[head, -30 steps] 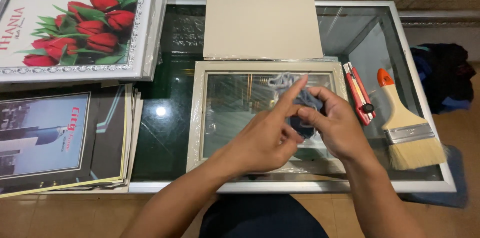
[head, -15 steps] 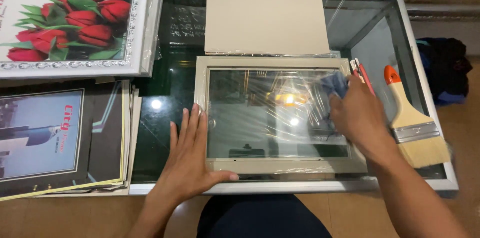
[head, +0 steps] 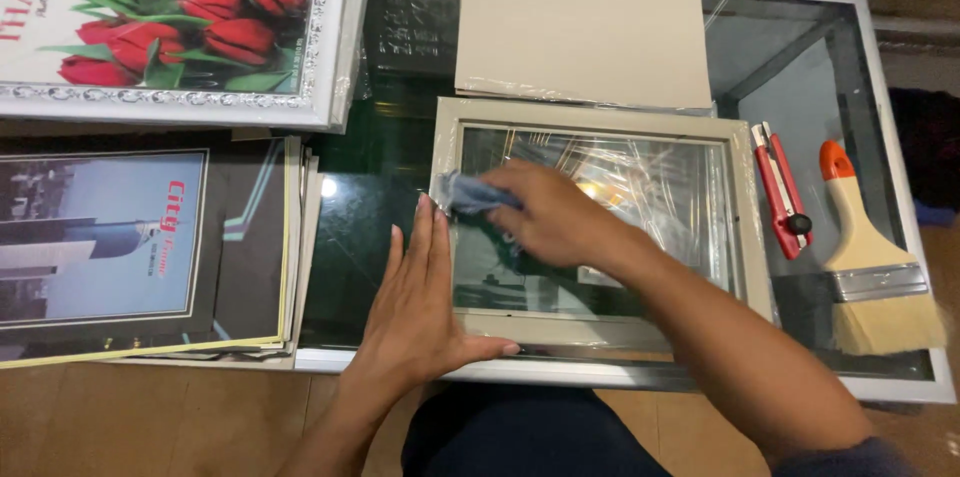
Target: Wiping and cleaning a picture frame with a cloth.
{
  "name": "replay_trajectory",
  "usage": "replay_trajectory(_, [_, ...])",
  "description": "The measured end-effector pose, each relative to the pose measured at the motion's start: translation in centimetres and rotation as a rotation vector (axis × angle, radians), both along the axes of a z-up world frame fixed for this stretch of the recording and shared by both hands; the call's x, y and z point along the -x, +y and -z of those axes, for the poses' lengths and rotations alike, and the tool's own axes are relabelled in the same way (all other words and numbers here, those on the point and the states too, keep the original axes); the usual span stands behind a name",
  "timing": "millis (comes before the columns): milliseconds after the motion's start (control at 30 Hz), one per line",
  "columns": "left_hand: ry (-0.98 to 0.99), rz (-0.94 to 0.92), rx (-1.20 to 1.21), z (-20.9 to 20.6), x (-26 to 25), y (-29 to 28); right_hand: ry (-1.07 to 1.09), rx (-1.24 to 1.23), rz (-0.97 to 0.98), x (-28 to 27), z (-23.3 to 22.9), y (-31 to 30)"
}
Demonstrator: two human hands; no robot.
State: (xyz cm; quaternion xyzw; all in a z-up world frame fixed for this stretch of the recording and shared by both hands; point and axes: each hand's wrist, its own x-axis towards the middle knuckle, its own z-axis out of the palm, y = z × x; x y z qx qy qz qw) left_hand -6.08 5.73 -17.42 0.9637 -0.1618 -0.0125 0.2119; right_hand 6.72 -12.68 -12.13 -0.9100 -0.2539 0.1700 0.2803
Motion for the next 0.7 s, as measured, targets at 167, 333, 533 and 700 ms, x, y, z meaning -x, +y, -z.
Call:
replay_trajectory(167, [-0.034,-0.032,-0.054,0.3,0.3,-0.2,-0.155,0.06,0.031,-3.8,0.3,-0.5])
replay_trajectory(333, [-0.061,-0.076,-0.042,1.0,0.2,-0.3,-0.579,0.203,-0.364,-0.1,4.3,-1.0])
replay_trajectory(533, [-0.057,-0.057,0.008,1.4,0.3,0.1,0.056,-0.182,-0.481,6.0,-0.6,-4.9])
replay_trajectory(700, [0.03,-0.089,0.273,-3.3,0.8,-0.9,0.383,-0.811,0.144,7.5,-0.5,-7.4])
